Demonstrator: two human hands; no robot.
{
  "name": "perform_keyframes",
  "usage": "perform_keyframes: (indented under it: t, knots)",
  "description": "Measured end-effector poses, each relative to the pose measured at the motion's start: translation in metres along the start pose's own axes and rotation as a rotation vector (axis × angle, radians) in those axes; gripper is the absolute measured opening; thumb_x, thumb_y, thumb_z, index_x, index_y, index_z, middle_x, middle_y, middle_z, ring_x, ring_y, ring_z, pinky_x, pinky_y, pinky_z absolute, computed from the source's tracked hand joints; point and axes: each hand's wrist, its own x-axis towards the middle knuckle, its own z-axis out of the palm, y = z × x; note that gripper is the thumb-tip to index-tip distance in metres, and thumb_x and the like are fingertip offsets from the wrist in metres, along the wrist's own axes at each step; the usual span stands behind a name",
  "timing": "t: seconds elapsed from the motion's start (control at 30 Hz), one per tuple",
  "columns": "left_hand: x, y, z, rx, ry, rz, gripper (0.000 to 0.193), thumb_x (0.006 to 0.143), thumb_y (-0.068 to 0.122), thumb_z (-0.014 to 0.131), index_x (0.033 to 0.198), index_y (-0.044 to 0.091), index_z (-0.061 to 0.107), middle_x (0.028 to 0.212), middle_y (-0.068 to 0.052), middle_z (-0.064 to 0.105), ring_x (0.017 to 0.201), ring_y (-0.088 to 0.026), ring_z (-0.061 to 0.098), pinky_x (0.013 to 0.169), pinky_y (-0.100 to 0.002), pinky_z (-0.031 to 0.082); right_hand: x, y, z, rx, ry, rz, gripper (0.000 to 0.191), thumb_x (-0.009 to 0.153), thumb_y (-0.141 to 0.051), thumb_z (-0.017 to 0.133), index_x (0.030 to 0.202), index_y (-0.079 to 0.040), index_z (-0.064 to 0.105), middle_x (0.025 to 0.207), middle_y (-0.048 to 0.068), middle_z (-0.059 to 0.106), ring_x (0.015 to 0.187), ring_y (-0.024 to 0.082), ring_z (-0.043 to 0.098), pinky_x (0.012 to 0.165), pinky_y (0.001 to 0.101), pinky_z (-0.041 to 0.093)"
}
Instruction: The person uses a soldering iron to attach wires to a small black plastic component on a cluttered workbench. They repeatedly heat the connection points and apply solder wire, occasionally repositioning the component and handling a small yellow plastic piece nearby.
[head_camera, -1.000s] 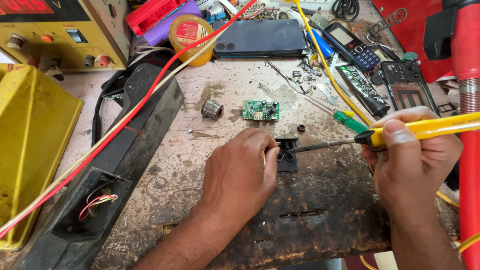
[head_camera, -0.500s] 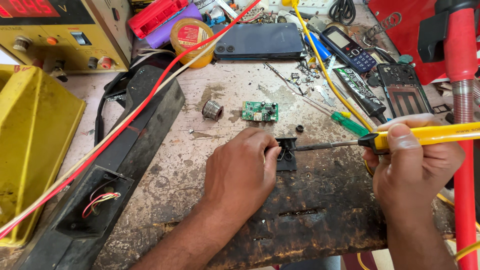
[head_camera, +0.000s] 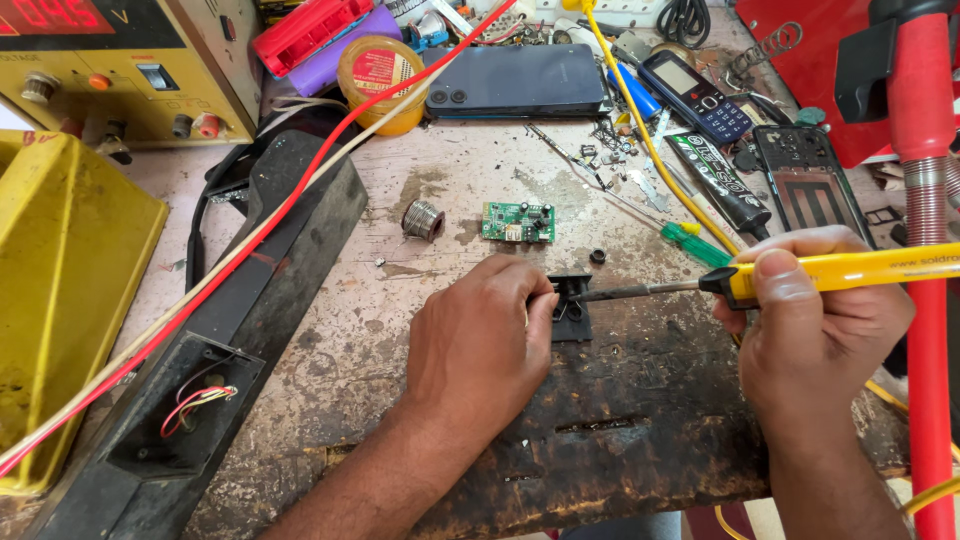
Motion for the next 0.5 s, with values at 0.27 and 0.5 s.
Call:
perform_keyframes:
  t: [0.27, 0.5]
  knots:
    - [-0.0011, 0.0000, -0.0008, -0.005, 0.032, 0.015, 0.010, 0.089, 0.020, 0.072, 0.090, 0.010, 0.074, 0.094, -0.005, 0.074, 0.072, -0.028, 0.072, 0.062, -0.043, 0.055, -0.0008, -0.0030, 0.0019, -0.011, 0.017, 0.005, 0.017, 0.107, -0.013, 0.062, 0.097, 0.001, 0.062, 0.078, 0.006, 0.061, 0.060, 0.007, 0.058, 0.052, 0.0216, 0.054]
    - [-0.0012, 0.0007, -0.0021, 0.004, 0.025, 0.015, 0.010, 0.089, 0.020, 0.071, 0.090, 0.010, 0.074, 0.094, -0.005, 0.074, 0.072, -0.028, 0.072, 0.063, -0.043, 0.055, -0.0019, -0.0025, 0.0014, -0.011, 0.011, -0.014, 0.019, 0.108, -0.014, 0.063, 0.096, 0.001, 0.063, 0.079, 0.006, 0.062, 0.061, 0.006, 0.058, 0.052, 0.0212, 0.054]
